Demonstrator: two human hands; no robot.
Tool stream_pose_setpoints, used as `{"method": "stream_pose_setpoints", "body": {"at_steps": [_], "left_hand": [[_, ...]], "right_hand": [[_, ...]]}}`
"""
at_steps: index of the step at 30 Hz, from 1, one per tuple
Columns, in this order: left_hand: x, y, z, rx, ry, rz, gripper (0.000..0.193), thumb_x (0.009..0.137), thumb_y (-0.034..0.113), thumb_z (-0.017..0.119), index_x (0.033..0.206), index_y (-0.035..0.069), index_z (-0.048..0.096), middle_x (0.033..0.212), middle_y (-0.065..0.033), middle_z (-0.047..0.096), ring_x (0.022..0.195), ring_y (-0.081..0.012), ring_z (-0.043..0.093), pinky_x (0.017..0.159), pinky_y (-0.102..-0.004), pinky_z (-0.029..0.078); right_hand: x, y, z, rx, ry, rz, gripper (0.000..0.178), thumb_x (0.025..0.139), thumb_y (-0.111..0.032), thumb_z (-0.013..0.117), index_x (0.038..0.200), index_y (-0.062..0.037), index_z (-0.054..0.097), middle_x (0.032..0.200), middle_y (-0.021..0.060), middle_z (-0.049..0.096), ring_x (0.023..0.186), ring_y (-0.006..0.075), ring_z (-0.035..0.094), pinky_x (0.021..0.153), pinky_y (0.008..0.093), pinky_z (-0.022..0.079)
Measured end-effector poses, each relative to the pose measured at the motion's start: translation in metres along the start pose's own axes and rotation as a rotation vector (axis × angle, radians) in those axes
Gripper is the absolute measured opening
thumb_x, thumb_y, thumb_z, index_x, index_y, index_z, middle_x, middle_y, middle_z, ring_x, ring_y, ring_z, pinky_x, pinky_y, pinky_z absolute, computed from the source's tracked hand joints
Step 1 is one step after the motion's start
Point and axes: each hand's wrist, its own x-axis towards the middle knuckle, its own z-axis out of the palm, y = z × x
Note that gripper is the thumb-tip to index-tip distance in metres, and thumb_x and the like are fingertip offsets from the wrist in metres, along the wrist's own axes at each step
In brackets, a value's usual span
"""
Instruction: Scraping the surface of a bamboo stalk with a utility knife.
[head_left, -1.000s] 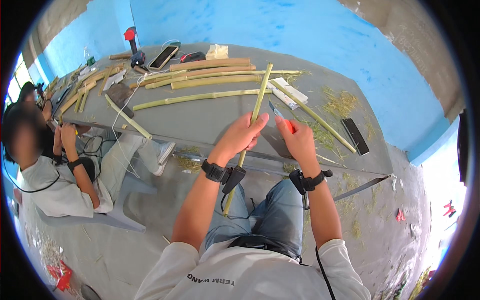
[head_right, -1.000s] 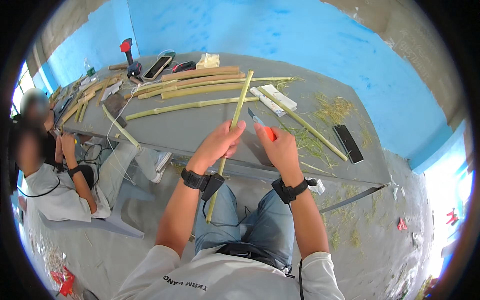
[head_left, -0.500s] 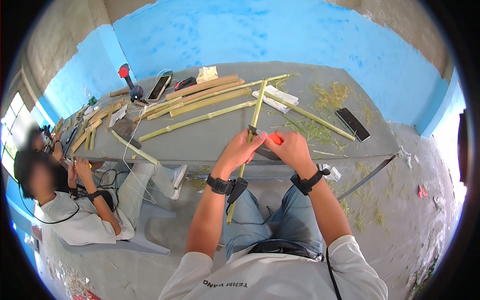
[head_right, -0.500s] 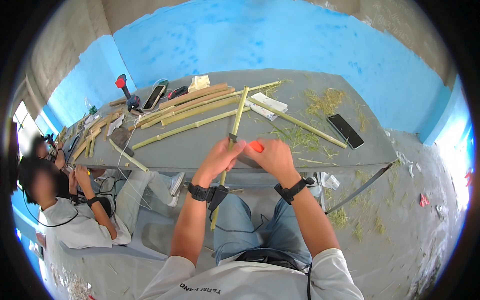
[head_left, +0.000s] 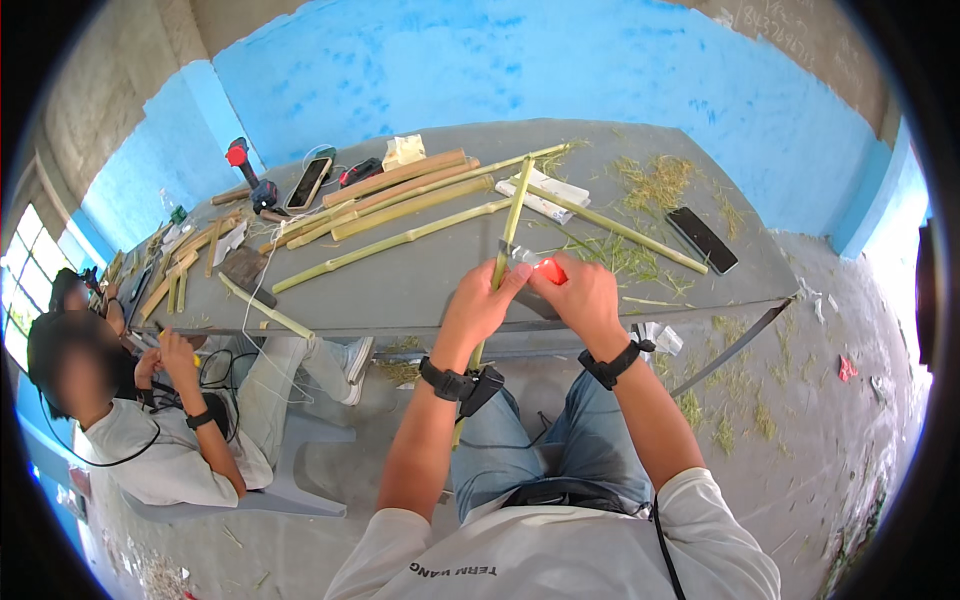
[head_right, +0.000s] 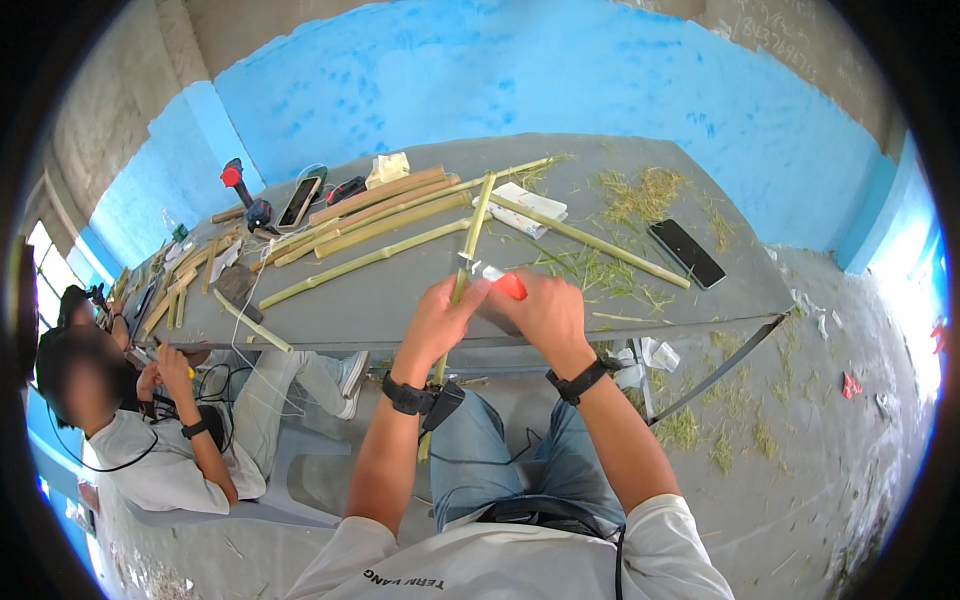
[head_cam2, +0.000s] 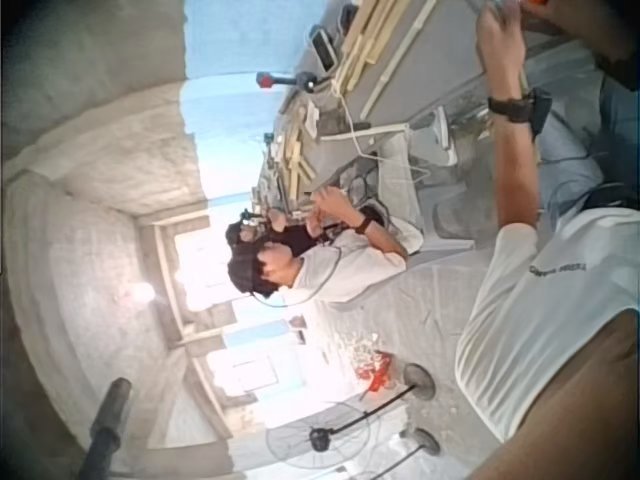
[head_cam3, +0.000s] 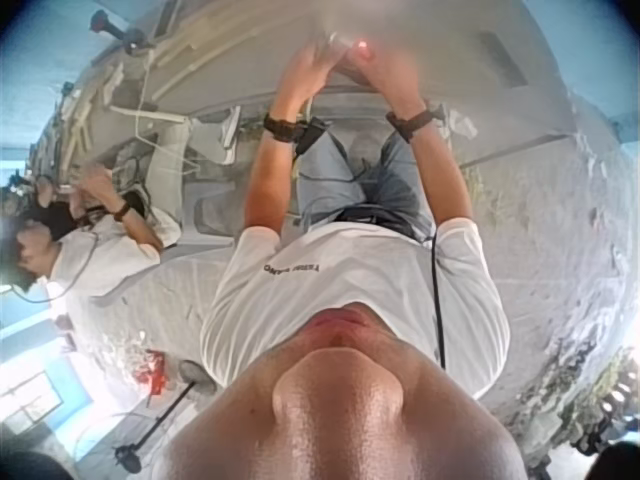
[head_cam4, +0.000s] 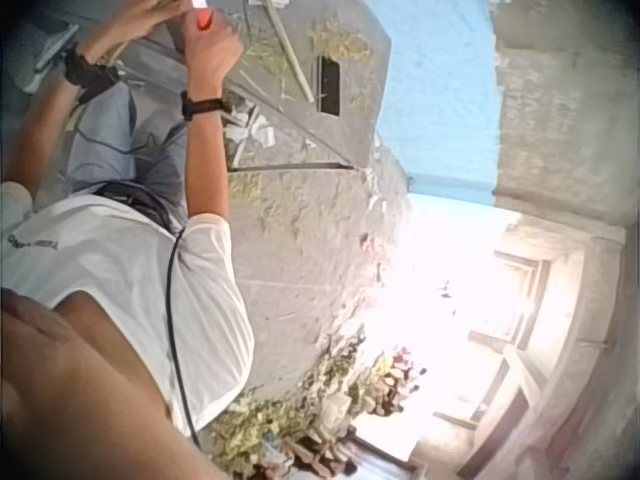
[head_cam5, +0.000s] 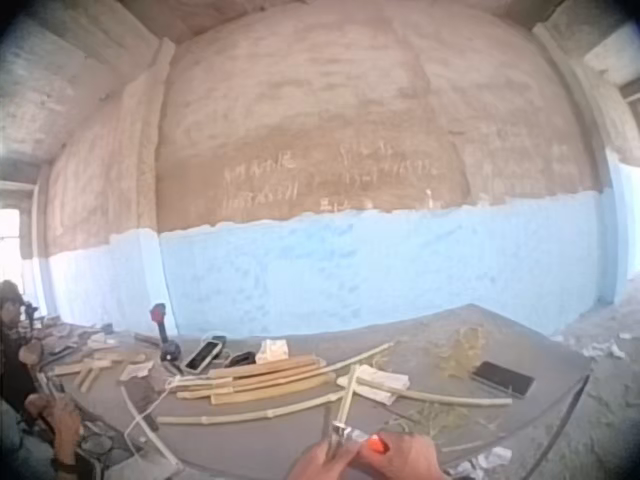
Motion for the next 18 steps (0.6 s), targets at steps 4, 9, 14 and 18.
{"method": "stream_pose_setpoints", "body": {"at_steps": [4,9,14,18], "left_hand": [[-0.003,0.008,-0.003,0.048,-0.016,-0.042,0.054,0.093,0.058,0.065,0.082,0.006,0.055,0.061,-0.0001,0.049,0.053,-0.0105,0.050,0.049,-0.0279,0.040],[-0.005,0.004,-0.007,-0.081,-0.108,-0.136,0.040,0.098,0.048,0.061,0.096,0.009,0.053,0.068,0.0032,0.047,0.055,-0.0083,0.047,0.051,-0.0246,0.039],[-0.004,-0.010,-0.026,-0.682,-0.326,-0.089,0.016,0.101,0.020,0.046,0.114,0.011,0.048,0.091,-0.0030,0.058,0.073,-0.0100,0.057,0.064,-0.0255,0.045],[-0.002,-0.002,-0.031,-0.685,-0.382,-0.115,0.030,0.105,0.025,0.047,0.130,0.009,0.049,0.100,-0.0051,0.061,0.080,-0.0124,0.061,0.070,-0.0261,0.048]], "right_hand": [[0.004,-0.002,-0.008,0.099,0.146,0.254,0.050,0.093,-0.053,0.064,0.083,-0.0041,0.065,0.072,0.0201,0.064,0.067,0.0414,0.062,0.060,0.0472,0.048],[0.002,0.006,-0.003,0.053,0.138,0.215,0.047,0.098,-0.048,0.059,0.091,-0.0023,0.061,0.074,0.0206,0.065,0.069,0.0424,0.063,0.060,0.0478,0.048],[0.002,0.004,0.001,0.033,0.130,0.154,0.046,0.096,-0.048,0.061,0.089,-0.0026,0.060,0.074,0.0204,0.066,0.069,0.0420,0.064,0.060,0.0471,0.048],[0.003,0.002,-0.003,0.029,0.099,0.190,0.046,0.095,-0.048,0.062,0.087,-0.0029,0.061,0.073,0.0200,0.066,0.068,0.0413,0.064,0.060,0.0467,0.049]]}}
